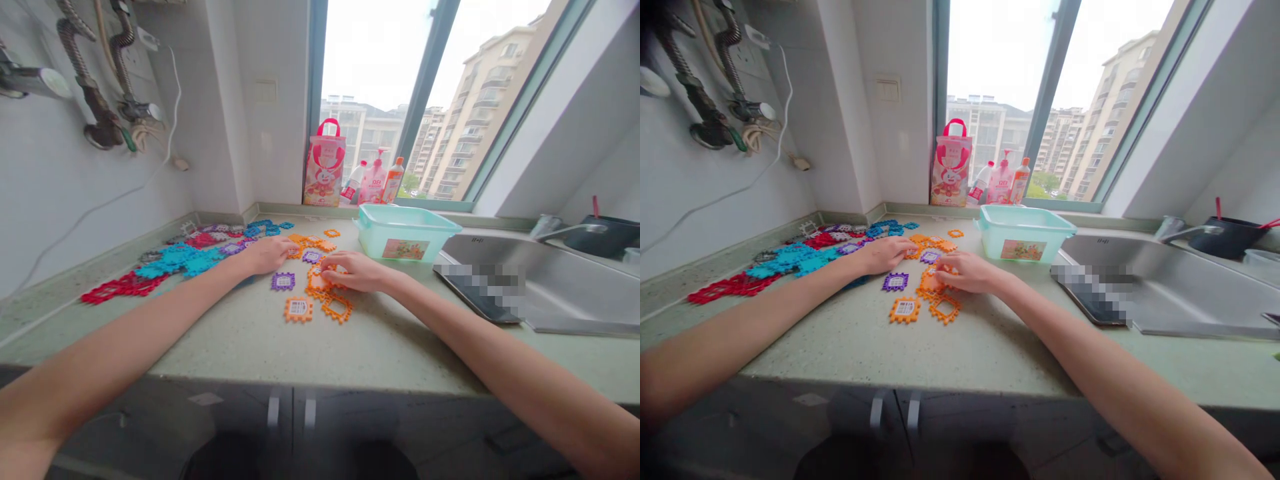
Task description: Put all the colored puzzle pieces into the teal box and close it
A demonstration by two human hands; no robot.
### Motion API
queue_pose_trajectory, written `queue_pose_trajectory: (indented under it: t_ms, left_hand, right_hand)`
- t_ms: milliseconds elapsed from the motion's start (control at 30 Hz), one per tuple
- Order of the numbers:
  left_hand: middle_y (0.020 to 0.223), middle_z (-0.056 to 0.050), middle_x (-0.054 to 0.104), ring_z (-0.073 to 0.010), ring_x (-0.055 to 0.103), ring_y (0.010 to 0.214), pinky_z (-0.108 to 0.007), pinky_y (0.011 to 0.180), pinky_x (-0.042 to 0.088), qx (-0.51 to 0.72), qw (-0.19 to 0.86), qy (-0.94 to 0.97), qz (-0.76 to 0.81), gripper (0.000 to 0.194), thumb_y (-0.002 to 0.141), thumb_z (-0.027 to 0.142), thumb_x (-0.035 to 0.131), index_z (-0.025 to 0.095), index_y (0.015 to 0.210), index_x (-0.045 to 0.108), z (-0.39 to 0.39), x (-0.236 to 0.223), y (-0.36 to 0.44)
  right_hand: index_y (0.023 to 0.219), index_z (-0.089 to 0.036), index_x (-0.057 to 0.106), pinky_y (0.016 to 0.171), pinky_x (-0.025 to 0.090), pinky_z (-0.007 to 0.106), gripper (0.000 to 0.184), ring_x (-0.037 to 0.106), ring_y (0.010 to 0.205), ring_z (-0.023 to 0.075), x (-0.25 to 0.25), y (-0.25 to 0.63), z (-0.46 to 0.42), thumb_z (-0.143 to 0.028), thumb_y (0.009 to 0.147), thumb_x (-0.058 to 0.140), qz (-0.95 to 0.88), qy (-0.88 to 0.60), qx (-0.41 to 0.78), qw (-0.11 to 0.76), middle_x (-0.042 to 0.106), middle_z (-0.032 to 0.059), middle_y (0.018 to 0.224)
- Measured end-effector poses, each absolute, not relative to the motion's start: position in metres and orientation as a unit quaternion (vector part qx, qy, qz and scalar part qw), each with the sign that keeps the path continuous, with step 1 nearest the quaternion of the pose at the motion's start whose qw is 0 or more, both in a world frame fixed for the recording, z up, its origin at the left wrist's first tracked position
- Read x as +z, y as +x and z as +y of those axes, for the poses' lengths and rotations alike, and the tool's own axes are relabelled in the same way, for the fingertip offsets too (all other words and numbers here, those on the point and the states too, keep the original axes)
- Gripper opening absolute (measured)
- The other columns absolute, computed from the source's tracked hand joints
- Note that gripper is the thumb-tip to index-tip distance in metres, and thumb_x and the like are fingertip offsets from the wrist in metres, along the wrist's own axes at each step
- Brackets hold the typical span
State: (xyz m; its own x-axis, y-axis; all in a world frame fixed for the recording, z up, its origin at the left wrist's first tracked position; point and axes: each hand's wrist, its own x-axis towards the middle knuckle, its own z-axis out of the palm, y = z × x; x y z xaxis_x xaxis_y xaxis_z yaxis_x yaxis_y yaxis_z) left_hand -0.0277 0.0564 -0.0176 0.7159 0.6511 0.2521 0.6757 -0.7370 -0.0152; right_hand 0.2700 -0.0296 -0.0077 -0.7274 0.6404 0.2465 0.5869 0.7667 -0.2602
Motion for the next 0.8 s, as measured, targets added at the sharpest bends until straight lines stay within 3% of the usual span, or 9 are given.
queue_pose_trajectory:
  t_ms: [167, 300, 500, 633, 800]
  left_hand:
    - [0.146, -0.009, 0.071, -0.0284, 0.062, 0.136, -0.045, 0.124, 0.044, -0.172, 0.072, -0.922, -0.338, 0.039, 0.106, 0.026, 0.050, 0.022, 0.133, 0.078, 0.043, -0.012, -0.019]
    - [0.132, -0.006, 0.078, -0.0256, 0.069, 0.126, -0.040, 0.118, 0.048, -0.157, -0.018, -0.952, -0.261, 0.037, 0.109, 0.045, 0.055, 0.027, 0.126, 0.081, 0.023, -0.004, -0.003]
    - [0.129, -0.006, 0.079, -0.0297, 0.072, 0.120, -0.038, 0.107, 0.053, -0.080, -0.034, -0.944, -0.319, 0.056, 0.091, 0.072, 0.074, 0.030, 0.126, 0.082, 0.005, 0.011, -0.010]
    - [0.139, -0.004, 0.076, -0.0304, 0.068, 0.130, -0.035, 0.111, 0.050, -0.038, -0.081, -0.933, -0.348, 0.063, 0.076, 0.068, 0.088, 0.034, 0.129, 0.082, 0.009, 0.024, -0.037]
    - [0.131, 0.000, 0.080, -0.0291, 0.071, 0.123, -0.033, 0.107, 0.052, -0.039, -0.121, -0.903, -0.410, 0.057, 0.068, 0.062, 0.093, 0.038, 0.119, 0.085, 0.026, 0.032, -0.074]
  right_hand:
    - [0.109, -0.021, 0.077, 0.096, 0.053, 0.039, 0.027, 0.074, 0.102, 0.0240, -0.007, 0.275, -0.035, -0.044, 0.104, 0.064, -0.917, -0.352, 0.079, 0.169, 0.081, 0.0087, 0.112]
    - [0.121, -0.022, 0.077, 0.094, 0.053, 0.039, 0.029, 0.074, 0.100, 0.0241, -0.008, 0.275, -0.037, -0.039, 0.102, 0.066, -0.919, -0.347, 0.075, 0.171, 0.082, 0.0087, 0.114]
    - [0.115, -0.021, 0.081, 0.094, 0.054, 0.037, 0.023, 0.075, 0.099, 0.0220, -0.004, 0.275, -0.039, -0.032, 0.103, 0.065, -0.913, -0.355, 0.102, 0.175, 0.083, 0.0071, 0.112]
    - [0.115, -0.023, 0.080, 0.096, 0.054, 0.036, 0.022, 0.075, 0.101, 0.0213, -0.004, 0.276, -0.038, -0.033, 0.104, 0.064, -0.912, -0.360, 0.092, 0.175, 0.083, 0.0059, 0.112]
    - [0.118, -0.021, 0.078, 0.099, 0.053, 0.039, 0.034, 0.074, 0.107, 0.0243, -0.003, 0.276, -0.042, -0.045, 0.110, 0.055, -0.920, -0.351, 0.088, 0.150, 0.081, 0.0092, 0.117]
